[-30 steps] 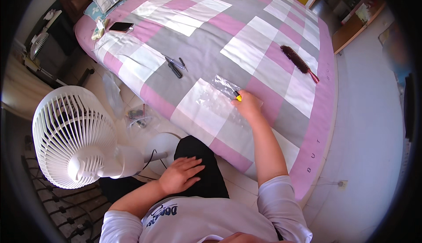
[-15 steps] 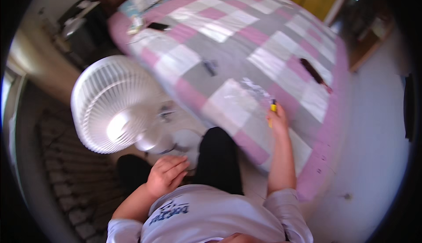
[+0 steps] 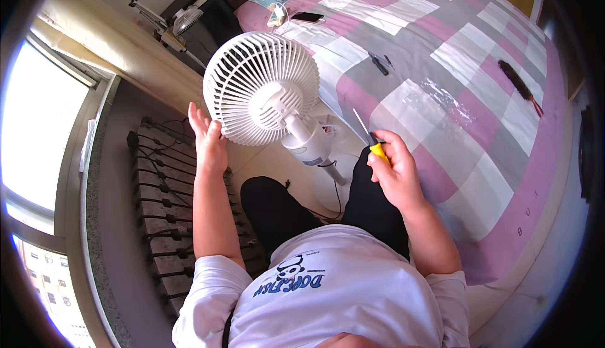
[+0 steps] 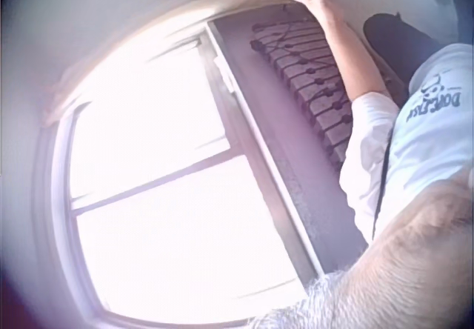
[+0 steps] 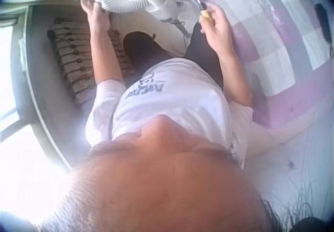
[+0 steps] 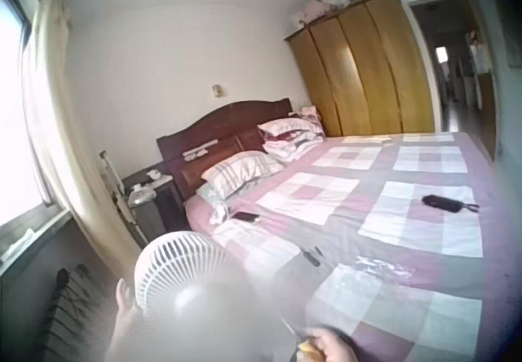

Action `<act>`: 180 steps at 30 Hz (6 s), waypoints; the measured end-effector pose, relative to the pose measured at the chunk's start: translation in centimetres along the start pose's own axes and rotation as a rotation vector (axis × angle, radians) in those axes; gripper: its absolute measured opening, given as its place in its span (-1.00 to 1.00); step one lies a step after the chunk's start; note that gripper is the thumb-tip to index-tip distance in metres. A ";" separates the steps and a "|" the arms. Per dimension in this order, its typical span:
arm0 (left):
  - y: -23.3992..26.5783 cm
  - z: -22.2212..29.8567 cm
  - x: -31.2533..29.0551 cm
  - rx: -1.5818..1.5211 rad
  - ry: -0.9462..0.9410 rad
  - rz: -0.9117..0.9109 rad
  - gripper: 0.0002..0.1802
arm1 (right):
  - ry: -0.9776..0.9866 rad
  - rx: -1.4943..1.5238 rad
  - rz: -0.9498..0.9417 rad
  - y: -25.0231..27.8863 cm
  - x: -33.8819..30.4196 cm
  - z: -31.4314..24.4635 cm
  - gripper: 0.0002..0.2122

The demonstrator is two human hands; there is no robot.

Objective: The person uses a yellow screwdriver to unscrew and remove the front grille of a white standing fan. They then detach the fan blade and place the components on the bed.

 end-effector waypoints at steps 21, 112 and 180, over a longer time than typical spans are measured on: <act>-0.7 -2.8 2.8 -0.206 -0.142 -0.186 -0.08 | 0.100 0.178 -0.191 -7.9 10.4 3.6 -0.73; -2.5 -7.8 1.4 -0.399 -0.016 -0.279 0.36 | 0.765 -0.902 0.076 -12.0 9.1 4.3 -0.06; 0.0 -6.9 7.9 -0.261 0.112 -0.312 0.03 | 0.069 0.425 -0.318 -9.4 12.9 16.0 -0.34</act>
Point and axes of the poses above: each hand's wrist, its own x-axis towards the middle knuckle, its own y-axis out of the back of the hand, z = x × y, the point moved 1 cm from there along x, towards the middle knuckle, and after that the axes turned 14 degrees about y, right-handed, at the moved point
